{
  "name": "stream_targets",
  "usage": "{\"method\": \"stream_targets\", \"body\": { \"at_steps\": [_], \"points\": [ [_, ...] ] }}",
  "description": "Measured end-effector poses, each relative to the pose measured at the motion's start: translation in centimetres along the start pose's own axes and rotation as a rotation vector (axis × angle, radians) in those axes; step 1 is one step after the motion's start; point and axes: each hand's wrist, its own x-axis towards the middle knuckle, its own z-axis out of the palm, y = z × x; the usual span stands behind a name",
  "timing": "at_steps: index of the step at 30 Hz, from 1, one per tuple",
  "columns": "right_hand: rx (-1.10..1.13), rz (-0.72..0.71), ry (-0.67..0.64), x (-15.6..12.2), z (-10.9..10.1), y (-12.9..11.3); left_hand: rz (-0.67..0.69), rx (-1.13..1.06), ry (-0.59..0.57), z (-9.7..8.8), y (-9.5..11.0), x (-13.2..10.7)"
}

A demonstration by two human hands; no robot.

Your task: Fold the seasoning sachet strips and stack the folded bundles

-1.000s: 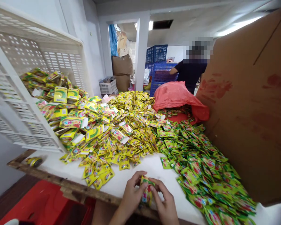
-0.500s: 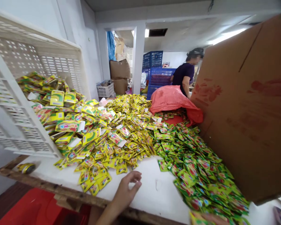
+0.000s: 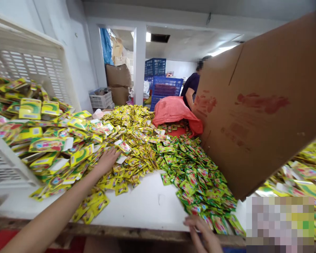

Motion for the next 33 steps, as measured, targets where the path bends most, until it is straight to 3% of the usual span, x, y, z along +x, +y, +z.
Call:
{"method": "stream_targets", "body": {
  "at_steps": [4, 9, 12, 15, 18, 22, 26, 29, 33],
  "points": [
    [0.137, -0.049, -0.127, 2.7, 6.3, -3.4, 0.028, -0.032, 0.003, -1.6, 1.3, 1.4],
    [0.123, 0.010, -0.136, 5.8, 11.0, -3.9, -0.014, -0.082, 0.113, -3.4, 4.1, 1.3],
    [0.076, -0.018, -0.107, 8.0, 13.5, -3.7, -0.082, -0.211, 0.223, -4.5, 6.1, -0.2],
    [-0.011, -0.100, -0.101, 10.2, 16.2, -4.0, -0.184, -0.508, 0.353, -4.7, 8.2, -2.6],
    [-0.132, -0.145, -0.157, 11.5, 18.2, -4.4, -0.282, -0.765, 0.336, -3.3, 10.2, -5.4],
    [-0.255, -0.124, -0.182, 11.1, 18.7, -4.7, -0.436, -1.097, 0.239, -0.4, 12.1, -8.9],
    [-0.263, -0.085, -0.153, 9.7, 17.1, -4.6, -0.557, -1.303, 0.230, 1.6, 13.4, -11.0],
    [-0.118, 0.002, -0.119, 9.0, 15.0, -3.6, -0.636, -1.446, 0.234, 2.4, 14.0, -11.5],
    [0.272, 0.163, -0.074, 9.1, 12.2, -1.7, -0.705, -1.536, 0.227, 2.8, 14.3, -11.5]
  ]
}}
